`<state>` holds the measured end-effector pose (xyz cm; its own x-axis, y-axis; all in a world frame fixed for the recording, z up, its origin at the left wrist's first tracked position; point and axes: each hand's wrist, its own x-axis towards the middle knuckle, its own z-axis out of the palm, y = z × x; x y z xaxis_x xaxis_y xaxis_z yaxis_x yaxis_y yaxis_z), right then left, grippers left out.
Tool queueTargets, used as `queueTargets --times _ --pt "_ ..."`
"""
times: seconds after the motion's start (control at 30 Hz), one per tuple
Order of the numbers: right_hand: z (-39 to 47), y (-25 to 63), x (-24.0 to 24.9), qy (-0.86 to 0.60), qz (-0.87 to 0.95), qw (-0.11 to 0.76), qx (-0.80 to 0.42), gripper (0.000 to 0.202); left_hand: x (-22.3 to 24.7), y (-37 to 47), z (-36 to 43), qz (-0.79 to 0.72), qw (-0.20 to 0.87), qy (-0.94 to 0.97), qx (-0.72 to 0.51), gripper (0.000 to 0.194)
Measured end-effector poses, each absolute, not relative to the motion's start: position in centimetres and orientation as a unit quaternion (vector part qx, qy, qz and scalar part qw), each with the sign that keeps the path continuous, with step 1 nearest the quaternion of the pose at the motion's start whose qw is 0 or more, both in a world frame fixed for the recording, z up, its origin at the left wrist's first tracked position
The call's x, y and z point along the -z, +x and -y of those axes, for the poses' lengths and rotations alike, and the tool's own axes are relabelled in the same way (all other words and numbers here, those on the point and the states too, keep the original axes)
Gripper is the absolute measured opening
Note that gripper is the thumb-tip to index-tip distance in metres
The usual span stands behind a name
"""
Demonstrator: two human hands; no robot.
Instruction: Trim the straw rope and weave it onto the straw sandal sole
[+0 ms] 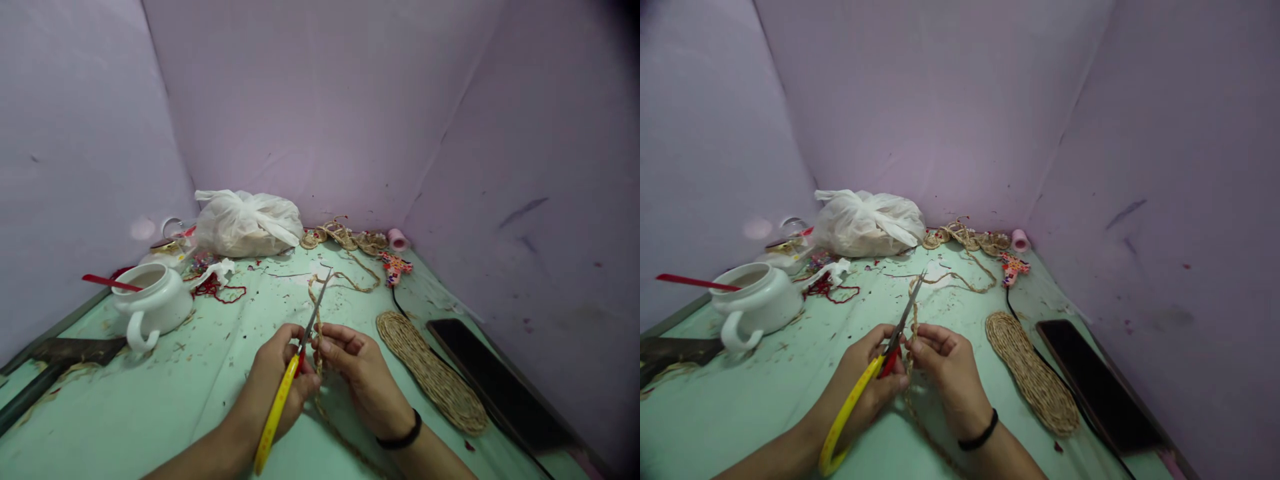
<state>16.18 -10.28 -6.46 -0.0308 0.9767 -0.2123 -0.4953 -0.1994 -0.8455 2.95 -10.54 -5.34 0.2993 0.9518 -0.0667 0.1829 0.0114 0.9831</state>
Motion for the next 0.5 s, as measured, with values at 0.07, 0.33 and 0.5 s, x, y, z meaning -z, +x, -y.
queueTargets --times 0.07,0.33,0.5 --pt "10.3 16.4 6.3 -0.428 0.280 0.561 -0.651 0.031 5.1 2.5 10.4 -0.474 0.490 0.643 -0.349 0.023" --pt "10.2 16.7 5.8 -0.434 0.262 0.579 -0.638 0.023 4.4 -0.7 8.7 -0.503 0.185 0.795 -0.284 0.034" --pt "9.9 16.7 5.9 -0.513 0.305 0.562 -0.573 0.012 4.7 -0.2 8.8 -0.498 0.060 0.847 -0.177 0.046"
